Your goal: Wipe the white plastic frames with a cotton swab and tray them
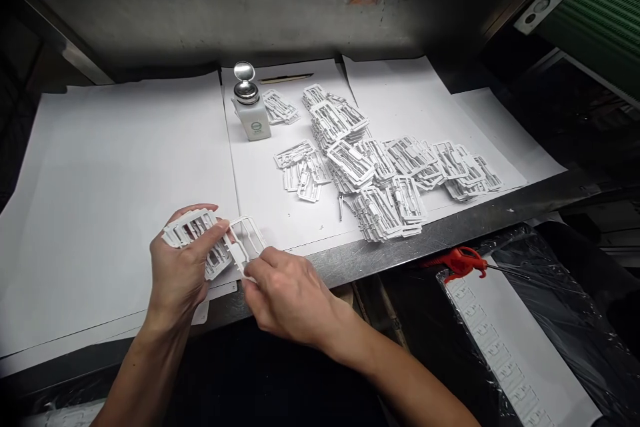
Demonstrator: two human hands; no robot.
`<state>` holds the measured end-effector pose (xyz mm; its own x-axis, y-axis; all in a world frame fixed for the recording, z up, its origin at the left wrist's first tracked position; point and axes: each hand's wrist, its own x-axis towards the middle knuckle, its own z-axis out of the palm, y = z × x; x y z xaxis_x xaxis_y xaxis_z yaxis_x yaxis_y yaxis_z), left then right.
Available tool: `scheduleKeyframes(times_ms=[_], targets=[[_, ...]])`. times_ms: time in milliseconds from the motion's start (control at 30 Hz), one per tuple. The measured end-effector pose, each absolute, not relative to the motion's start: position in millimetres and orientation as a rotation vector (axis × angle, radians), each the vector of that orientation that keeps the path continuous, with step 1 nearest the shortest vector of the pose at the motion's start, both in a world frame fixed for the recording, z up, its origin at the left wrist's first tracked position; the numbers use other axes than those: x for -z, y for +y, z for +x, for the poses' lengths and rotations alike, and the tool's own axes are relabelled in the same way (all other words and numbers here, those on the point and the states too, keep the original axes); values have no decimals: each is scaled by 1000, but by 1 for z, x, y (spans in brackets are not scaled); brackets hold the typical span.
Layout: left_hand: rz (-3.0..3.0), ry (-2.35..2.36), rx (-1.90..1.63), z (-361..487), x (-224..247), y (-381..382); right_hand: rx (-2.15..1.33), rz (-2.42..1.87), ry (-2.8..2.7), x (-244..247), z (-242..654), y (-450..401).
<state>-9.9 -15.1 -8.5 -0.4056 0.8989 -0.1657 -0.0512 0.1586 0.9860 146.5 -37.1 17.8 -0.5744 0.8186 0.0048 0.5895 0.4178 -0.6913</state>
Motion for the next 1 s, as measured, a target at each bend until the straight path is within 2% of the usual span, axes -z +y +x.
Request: scheduleKeyframes(times_ms=[133, 367, 567, 700, 833, 1000], targets=[[854, 1549, -1367, -8, 9, -16, -982, -1299, -2231, -22, 153, -35], [881, 1592, -1376, -6, 7, -19, -767, -1295, -2290, -21, 136, -17], [893, 1581, -1369, -9, 9, -17, -932, -1326, -2330, -29, 150, -22], [889, 1584, -1373, -6, 10, -16, -862, -1322, -2232, -25, 140, -20], [876, 1594, -1396, -5, 10, -16, -822, -1257, -2416, -21, 137, -26], [875, 1617, -1414, -10, 11, -14, -1003, -1317, -2465, -27, 161, -39]])
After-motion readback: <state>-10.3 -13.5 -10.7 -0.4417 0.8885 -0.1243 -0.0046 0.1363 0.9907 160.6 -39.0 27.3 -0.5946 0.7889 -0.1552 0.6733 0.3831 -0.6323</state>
